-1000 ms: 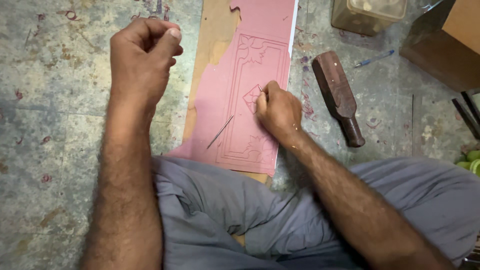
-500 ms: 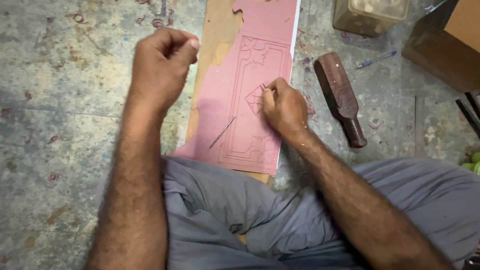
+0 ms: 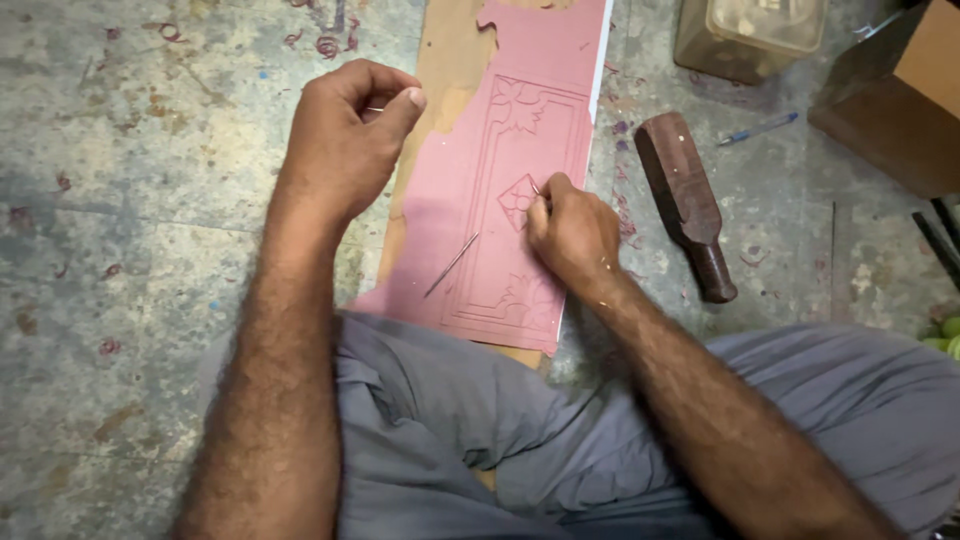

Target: The person carves decorative patterns into a pink wood panel using a metal chisel and a wooden mallet. The person repeatedly strikes the chisel with the mallet to remove wood shavings and define the design.

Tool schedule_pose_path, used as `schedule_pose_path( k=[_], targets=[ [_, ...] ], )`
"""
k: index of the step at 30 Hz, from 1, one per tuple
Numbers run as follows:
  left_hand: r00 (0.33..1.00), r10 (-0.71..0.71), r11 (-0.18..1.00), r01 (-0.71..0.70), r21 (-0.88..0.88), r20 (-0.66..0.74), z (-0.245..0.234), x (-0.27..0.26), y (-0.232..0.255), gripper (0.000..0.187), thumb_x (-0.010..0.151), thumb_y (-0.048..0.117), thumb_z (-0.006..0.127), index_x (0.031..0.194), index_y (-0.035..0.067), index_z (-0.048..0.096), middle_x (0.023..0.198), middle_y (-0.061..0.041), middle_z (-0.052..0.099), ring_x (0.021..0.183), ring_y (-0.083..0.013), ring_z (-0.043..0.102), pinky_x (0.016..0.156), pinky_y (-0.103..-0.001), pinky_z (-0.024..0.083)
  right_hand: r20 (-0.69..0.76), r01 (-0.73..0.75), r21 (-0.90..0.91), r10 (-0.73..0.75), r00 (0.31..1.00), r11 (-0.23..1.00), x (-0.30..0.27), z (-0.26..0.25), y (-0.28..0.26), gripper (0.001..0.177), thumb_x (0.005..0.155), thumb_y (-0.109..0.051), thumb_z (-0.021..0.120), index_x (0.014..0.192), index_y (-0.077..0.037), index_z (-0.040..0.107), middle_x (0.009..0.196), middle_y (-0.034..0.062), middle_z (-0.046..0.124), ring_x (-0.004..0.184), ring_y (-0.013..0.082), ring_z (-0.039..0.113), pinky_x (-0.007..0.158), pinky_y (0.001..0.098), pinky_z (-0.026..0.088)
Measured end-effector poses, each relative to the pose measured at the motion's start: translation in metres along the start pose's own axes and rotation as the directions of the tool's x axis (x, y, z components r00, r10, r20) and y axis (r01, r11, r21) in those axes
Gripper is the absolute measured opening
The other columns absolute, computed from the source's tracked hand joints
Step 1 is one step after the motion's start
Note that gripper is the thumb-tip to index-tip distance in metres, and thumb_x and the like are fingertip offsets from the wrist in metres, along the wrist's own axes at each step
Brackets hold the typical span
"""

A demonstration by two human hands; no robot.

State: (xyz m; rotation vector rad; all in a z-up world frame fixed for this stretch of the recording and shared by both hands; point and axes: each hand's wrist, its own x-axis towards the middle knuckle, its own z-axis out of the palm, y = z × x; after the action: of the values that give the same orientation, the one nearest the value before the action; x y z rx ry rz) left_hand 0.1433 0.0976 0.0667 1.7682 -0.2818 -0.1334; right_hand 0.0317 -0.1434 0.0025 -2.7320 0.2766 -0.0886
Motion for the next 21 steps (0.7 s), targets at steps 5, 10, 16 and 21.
schedule_pose_path(
  k=[5,10,16,21],
  targets=[
    [1.000,-0.003,1.000,0.003,0.028,0.000,0.001,0.000,0.004,0.019,0.097,0.018,0.072,0.104,0.001,0.075,0.086,0.000,0.073,0.077,-0.0055,0.064,0.070,-0.023,0.053,-0.021,0.013,-0.010,-0.013,1.000,1.000,0.006,0.003,-0.003,0.018,0.093,-0.021,0.063,0.093,-0.004,0.068,0.074,0.0193,0.071,0.071,0.0417,0.069,0.068,0.0542,0.052],
    [1.000,0.003,1.000,-0.004,0.023,0.022,0.010,0.002,-0.003,0.021,0.097,0.020,0.072,0.104,0.001,0.075,0.086,-0.002,0.073,0.077,-0.0072,0.064,0.070,-0.025,0.054,-0.046,-0.110,0.241,0.124,0.991,0.964,0.017,-0.001,0.002,0.019,0.092,-0.023,0.065,0.095,-0.005,0.071,0.072,0.0153,0.071,0.064,0.0322,0.070,0.060,0.0462,0.053],
    [0.999,-0.017,0.992,0.011,0.124,0.050,0.015,0.001,-0.007,0.022,0.093,0.021,0.073,0.101,0.001,0.075,0.091,-0.005,0.077,0.084,-0.0119,0.070,0.077,-0.028,0.057,0.048,-0.080,0.139,0.074,0.996,0.987,0.020,-0.028,0.017,0.017,0.084,-0.021,0.074,0.089,-0.006,0.076,0.069,0.0108,0.071,0.059,0.0188,0.067,0.058,0.0359,0.052],
    [0.997,-0.026,0.993,0.018,0.118,0.070,0.017,0.001,-0.001,0.023,0.093,0.023,0.071,0.103,0.002,0.074,0.096,-0.007,0.078,0.088,-0.0148,0.073,0.080,-0.030,0.058,0.004,-0.040,0.398,0.042,0.999,0.917,0.025,-0.024,0.018,0.012,0.089,-0.012,0.079,0.089,-0.001,0.074,0.077,0.0072,0.073,0.065,0.0099,0.063,0.059,0.0275,0.051]
  ],
)
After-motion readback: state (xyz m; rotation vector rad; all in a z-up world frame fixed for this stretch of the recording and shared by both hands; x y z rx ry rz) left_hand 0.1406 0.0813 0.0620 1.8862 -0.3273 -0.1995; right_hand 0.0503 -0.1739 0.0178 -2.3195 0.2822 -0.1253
